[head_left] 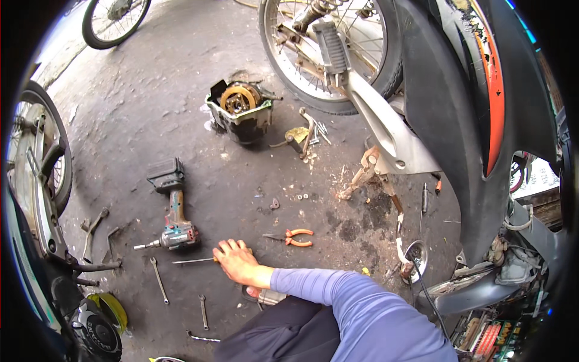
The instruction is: The recorder is disassembling and inspecting components of a motorcycle engine or drivetrain using hand tools.
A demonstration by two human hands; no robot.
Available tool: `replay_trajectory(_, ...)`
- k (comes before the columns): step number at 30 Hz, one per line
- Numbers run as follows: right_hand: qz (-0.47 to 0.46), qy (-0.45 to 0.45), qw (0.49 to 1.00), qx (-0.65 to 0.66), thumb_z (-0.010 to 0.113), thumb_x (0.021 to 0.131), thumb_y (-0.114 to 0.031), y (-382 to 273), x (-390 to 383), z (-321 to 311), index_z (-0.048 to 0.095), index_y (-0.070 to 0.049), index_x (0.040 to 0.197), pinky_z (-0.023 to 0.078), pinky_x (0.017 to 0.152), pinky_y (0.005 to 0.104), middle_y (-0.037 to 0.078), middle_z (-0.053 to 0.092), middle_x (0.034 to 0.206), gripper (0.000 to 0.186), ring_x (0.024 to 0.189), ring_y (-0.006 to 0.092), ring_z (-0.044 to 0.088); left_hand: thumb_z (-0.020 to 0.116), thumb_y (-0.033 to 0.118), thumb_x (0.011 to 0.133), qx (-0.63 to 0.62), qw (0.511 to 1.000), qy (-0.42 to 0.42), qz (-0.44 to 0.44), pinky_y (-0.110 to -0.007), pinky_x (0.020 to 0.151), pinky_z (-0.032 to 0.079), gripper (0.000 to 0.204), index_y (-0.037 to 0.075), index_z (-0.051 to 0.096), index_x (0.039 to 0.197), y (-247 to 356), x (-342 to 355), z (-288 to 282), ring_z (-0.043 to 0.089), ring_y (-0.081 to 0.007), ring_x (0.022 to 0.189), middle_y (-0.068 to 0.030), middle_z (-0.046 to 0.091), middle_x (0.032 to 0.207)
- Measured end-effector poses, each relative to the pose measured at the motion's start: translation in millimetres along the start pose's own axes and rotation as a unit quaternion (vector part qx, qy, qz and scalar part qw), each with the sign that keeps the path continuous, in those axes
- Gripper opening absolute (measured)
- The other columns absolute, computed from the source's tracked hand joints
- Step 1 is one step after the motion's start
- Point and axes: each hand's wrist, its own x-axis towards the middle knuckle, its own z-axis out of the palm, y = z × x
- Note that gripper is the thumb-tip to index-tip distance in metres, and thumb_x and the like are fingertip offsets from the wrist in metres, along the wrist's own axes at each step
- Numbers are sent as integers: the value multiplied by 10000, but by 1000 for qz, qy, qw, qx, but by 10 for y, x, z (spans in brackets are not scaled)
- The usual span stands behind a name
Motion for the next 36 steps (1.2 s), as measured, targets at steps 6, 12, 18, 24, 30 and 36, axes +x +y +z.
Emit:
replay_trajectory(6, -213, -293, 932, 9, 676, 730, -165, 326, -119, -1055, 642, -30, 985, 533, 761, 435, 154, 641, 1000, 291, 936, 332, 648, 779, 414, 763, -103, 986, 123, -35, -425, 837, 507, 605, -54, 639, 1122, 298, -422, -132, 665, -350, 913, -223, 677, 1052)
replay_trajectory(12, -4, -691, 699, -183, 763, 723, -158, 941, -420, -2184, 698, 45, 842, 533, 644, 409, 174, 702, 820, 244, 708, 278, 681, 768, 368, 788, -146, 987, 64, -7, -389, 936, 475, 601, -30, 604, 1207, 525, -579, -289, 627, -304, 1070, -199, 641, 1178)
replay_trajectory(18, 254, -803, 503, -195, 822, 707, -226, 1263, -1478, -2672, 706, 43, 968, 530, 741, 410, 164, 711, 950, 392, 867, 279, 683, 779, 449, 760, -82, 995, 52, -31, -400, 898, 501, 728, 23, 543, 1301, 534, -361, -259, 638, -303, 1064, -194, 637, 1188)
replay_trajectory(24, 329, -812, 451, -171, 794, 755, -234, 1359, -2364, -2902, 666, 47, 1032, 557, 694, 389, 168, 699, 970, 414, 859, 269, 690, 774, 462, 738, -159, 986, 42, -11, -409, 882, 511, 688, 44, 582, 1249, 342, -52, -95, 641, -298, 1050, -175, 648, 1162)
replay_trajectory(30, 432, -738, 504, 122, 630, 909, -263, 1095, -2332, -2736, 634, -67, 1134, 565, 656, 312, 58, 704, 967, 299, 786, 158, 686, 754, 450, 733, -142, 988, 50, -21, -405, 877, 515, 615, 70, 618, 1196, -181, 315, 333, 642, -285, 1045, -150, 660, 1129)
replay_trajectory(36, 296, -740, 603, -42, 550, 915, -239, 517, -911, -2354, 644, -39, 1114, 574, 703, 350, 118, 691, 973, 299, 782, 222, 683, 734, 438, 727, -35, 998, 1, -50, -400, 871, 520, 544, 96, 655, 1142, -441, 316, 397, 642, -272, 1039, -125, 673, 1096)
